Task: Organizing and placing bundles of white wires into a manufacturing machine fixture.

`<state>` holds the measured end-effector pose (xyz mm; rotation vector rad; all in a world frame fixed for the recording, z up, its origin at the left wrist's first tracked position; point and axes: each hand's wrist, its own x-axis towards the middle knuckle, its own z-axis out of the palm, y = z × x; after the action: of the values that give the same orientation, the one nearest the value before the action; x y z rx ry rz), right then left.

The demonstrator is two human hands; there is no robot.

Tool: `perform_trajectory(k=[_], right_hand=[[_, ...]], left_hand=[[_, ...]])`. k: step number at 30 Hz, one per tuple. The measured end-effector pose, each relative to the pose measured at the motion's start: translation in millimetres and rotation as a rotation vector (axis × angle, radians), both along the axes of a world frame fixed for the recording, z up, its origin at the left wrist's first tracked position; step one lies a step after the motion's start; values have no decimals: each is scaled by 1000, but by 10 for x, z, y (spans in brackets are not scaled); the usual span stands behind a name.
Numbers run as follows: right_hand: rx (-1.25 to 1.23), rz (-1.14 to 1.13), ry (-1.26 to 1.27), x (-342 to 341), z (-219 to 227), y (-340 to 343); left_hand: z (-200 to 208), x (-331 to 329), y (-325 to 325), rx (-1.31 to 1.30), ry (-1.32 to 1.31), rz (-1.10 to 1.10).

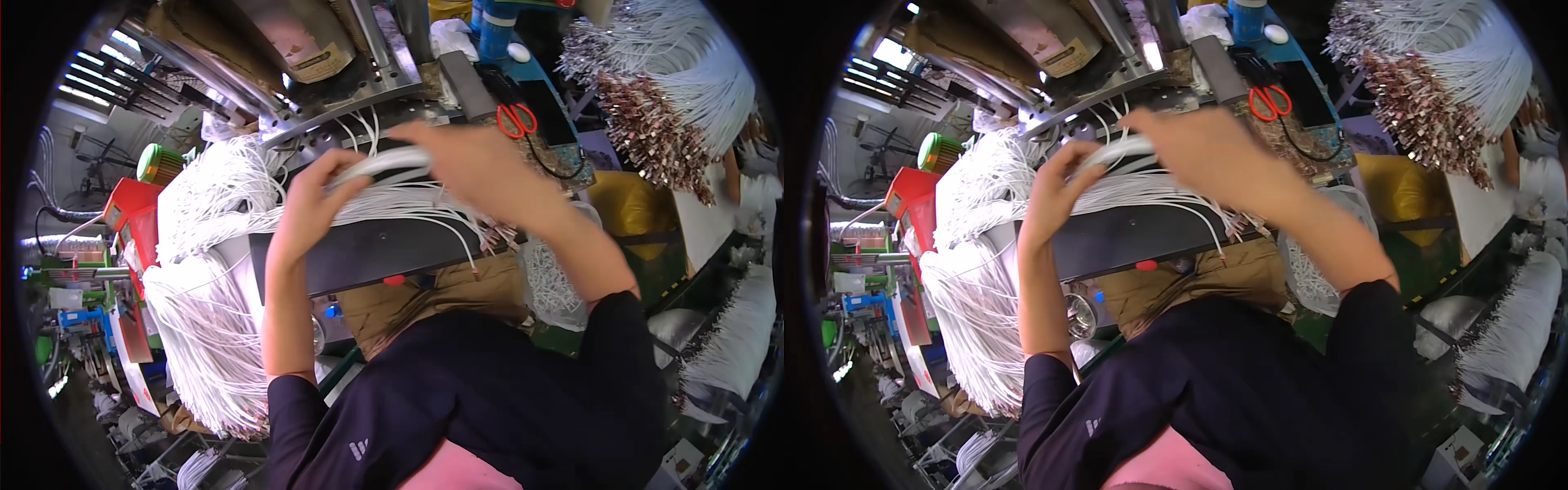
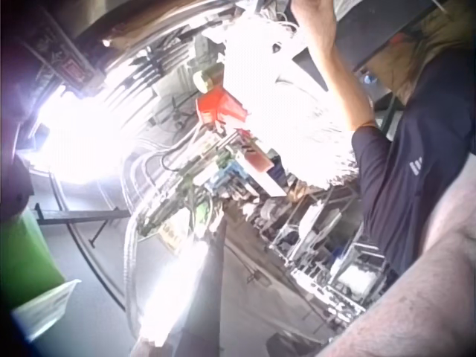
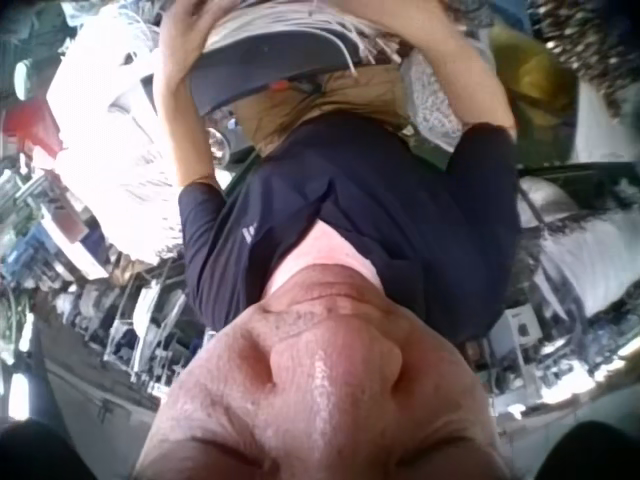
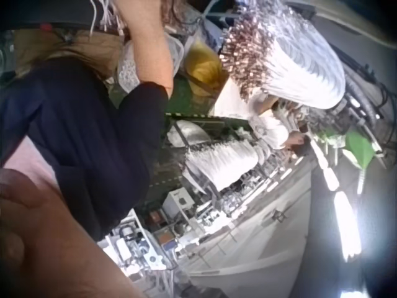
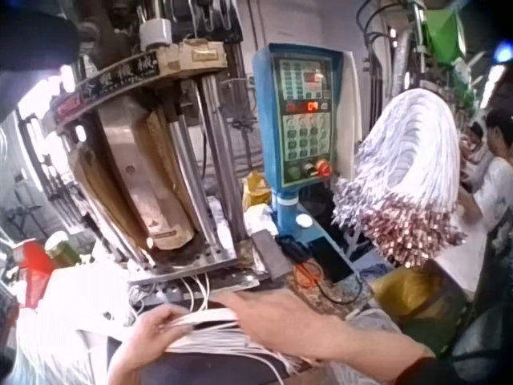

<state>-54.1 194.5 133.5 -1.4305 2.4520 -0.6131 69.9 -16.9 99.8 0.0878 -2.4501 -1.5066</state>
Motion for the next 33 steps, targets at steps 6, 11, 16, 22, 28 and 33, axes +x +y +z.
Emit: perform_trajectory(k=[6,11,16,22,28,33], right_hand=[[158,228,314,-612,-350,-79],[-211,172,2,-582,-1129,97],[-34,105,403,-387,-904,168],[-211,25,291,-253,-798,42],[-362,474,349,-36,-865,110],[-679,-378,-473,-435,-971,-61]], left_hand=[[-530,366,-573,-266,-302,143],[-366,223,-597,-234,-259,327],[-371,47,-220,-307,-247,117],[277,-144,196,-476,-353,129],[-453,108,474,652,-666,-264],[-517,-30,566,802,-603,-165]])
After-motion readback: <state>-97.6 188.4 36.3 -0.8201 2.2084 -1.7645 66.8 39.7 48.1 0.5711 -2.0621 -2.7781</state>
